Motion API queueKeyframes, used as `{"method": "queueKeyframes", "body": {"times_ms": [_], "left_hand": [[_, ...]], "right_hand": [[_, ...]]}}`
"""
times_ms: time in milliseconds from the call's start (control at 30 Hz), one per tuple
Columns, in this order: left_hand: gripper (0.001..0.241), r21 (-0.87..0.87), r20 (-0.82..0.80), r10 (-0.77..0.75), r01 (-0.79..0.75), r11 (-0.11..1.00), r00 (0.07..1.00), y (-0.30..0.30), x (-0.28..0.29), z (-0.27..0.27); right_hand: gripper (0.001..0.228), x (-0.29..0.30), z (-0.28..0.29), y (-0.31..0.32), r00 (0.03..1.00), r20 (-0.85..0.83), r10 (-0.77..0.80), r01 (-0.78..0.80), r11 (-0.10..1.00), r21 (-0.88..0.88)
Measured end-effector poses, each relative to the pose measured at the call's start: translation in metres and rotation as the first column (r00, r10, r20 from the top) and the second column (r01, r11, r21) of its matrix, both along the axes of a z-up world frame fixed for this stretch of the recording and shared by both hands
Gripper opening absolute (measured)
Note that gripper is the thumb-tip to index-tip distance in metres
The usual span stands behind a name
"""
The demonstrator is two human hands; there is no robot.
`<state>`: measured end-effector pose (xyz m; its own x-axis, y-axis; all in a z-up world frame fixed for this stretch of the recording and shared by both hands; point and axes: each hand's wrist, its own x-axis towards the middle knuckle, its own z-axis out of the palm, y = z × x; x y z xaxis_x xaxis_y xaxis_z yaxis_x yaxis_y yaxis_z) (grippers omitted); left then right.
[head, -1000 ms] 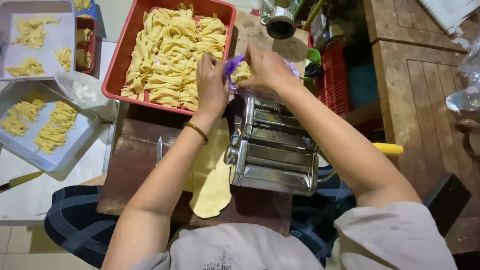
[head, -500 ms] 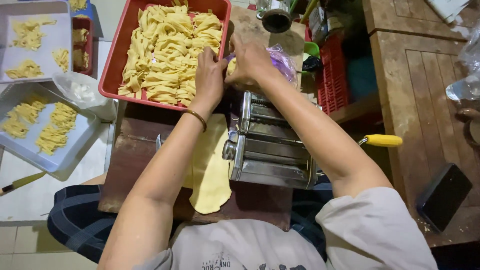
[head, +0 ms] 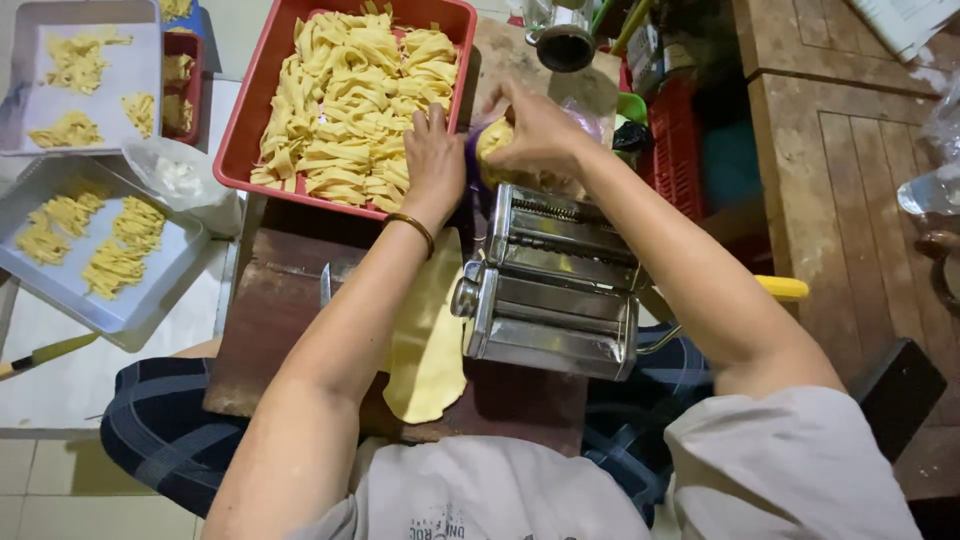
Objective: Rolling out pasta dough using a manual pasta machine
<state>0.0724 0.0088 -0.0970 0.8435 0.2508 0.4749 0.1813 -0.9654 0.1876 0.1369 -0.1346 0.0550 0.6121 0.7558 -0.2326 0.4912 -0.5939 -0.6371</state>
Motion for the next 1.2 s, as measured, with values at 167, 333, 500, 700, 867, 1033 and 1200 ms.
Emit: {"method": "queueKeyframes", "body": {"times_ms": [167,333,500,700,867,1033,1200], "left_hand": [[0.008,-0.067,0.015,-0.089,0.09,0.994,0.996,0.005,-0.007,0.019],[0.039,-0.38,0.222,-0.167,0.243,0.892,0.961,0.0,-0.05,0.068],[0.02,-0.651,0.3,-0.142,0.311,0.692,0.943,-0.023,-0.104,0.093],[0.073,-0.725,0.191,-0.269,0.32,0.61,0.944,-0.033,-0.086,0.012],[0.12,-0.836,0.198,-0.298,0.32,0.446,0.934,-0.054,-0.046,0.0],[0.059,-0.83,0.187,-0.109,0.216,0.514,0.976,-0.056,0.048,-0.093],[0.037,-0.908,0.211,-0.077,0.225,0.353,0.974,-0.066,0.022,-0.053]], "right_hand": [[0.076,-0.02,0.018,0.011,0.959,0.245,0.144,-0.049,0.932,-0.359],[0.041,-0.015,0.01,0.025,0.96,0.201,0.196,-0.091,0.895,-0.437],[0.034,-0.021,-0.003,0.032,0.858,0.379,0.348,-0.138,0.866,-0.481],[0.069,-0.013,-0.028,0.022,0.838,0.495,0.231,-0.184,0.973,-0.143],[0.065,-0.012,-0.003,0.016,0.965,0.259,-0.042,0.068,0.993,-0.093],[0.053,-0.007,0.008,-0.005,0.968,0.202,-0.147,0.124,0.985,0.122],[0.044,-0.029,0.011,-0.003,0.978,0.169,-0.119,0.096,0.986,0.136]]}}
